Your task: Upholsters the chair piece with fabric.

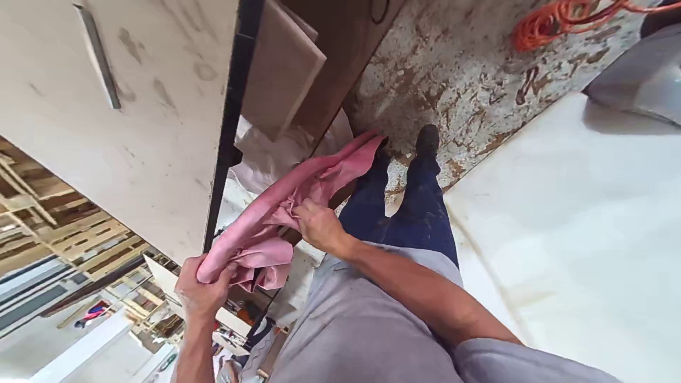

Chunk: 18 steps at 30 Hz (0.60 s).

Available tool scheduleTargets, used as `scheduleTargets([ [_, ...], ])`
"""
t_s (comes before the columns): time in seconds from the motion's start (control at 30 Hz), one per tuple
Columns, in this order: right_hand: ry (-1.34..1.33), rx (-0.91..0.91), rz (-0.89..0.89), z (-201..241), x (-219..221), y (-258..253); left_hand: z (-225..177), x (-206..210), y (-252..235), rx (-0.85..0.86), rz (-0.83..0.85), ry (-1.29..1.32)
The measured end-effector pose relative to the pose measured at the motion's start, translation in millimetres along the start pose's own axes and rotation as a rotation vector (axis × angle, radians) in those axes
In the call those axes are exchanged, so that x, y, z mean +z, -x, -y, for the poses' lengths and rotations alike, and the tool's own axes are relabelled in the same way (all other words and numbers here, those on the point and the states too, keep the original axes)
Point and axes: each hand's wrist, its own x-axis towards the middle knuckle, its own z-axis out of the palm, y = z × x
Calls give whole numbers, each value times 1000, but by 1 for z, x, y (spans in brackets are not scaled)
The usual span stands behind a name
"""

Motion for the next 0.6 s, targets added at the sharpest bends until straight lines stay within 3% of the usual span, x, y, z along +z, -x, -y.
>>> scheduleTargets([
  [0.47, -21, 22, 255, -3, -21, 39, 6, 0, 30, -99, -18, 50],
  [0.6, -38, 45, 337, -16, -53, 46, 5, -3, 35, -45, -56, 68],
])
